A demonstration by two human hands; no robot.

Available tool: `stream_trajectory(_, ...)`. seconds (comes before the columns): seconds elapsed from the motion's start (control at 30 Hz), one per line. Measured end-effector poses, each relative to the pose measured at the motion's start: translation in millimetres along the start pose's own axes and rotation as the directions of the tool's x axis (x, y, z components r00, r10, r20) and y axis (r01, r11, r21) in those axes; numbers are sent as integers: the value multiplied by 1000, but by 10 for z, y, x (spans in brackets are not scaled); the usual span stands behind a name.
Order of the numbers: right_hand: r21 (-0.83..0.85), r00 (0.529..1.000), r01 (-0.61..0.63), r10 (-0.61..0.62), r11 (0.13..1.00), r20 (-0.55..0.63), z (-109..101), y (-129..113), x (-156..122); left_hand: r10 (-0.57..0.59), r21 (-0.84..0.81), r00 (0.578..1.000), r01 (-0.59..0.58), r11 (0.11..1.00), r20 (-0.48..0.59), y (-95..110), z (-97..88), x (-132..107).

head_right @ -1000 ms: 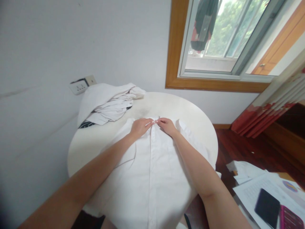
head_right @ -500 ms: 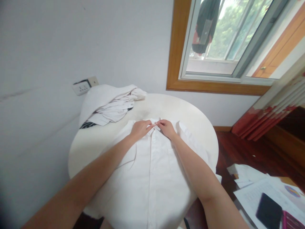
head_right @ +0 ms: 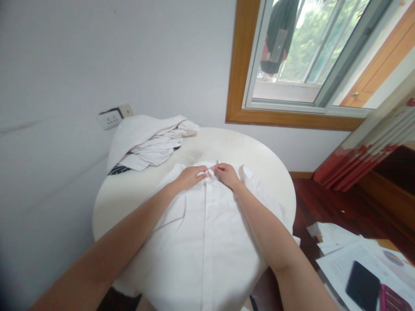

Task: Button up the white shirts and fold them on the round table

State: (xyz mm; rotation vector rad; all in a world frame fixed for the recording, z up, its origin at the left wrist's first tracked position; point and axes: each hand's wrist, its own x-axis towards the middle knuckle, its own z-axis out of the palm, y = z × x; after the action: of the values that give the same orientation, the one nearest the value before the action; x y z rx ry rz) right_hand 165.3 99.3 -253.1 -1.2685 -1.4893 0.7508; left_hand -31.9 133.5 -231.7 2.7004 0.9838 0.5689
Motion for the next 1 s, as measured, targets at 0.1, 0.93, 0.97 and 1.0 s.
stream_trajectory(0.1,12,999,-35,35,999,-10,-6,-26,-4,50,-189,999,-47,981,13,-94,-50,-28)
stream_trajectory(0.93,-351,989,139,-113,926,94,65,-87,-36,-22,-117,984,1,993,-174,16,122,4)
stream_trajectory(0.97,-375,988,152,-127,914,90,71,-84,-35,-36,-103,984,18,994,-173,32,126,4)
stream_trajectory(1.0,-391,986,166,-143,905,88,73,-79,-33,-50,-90,984,36,995,-169,43,129,5)
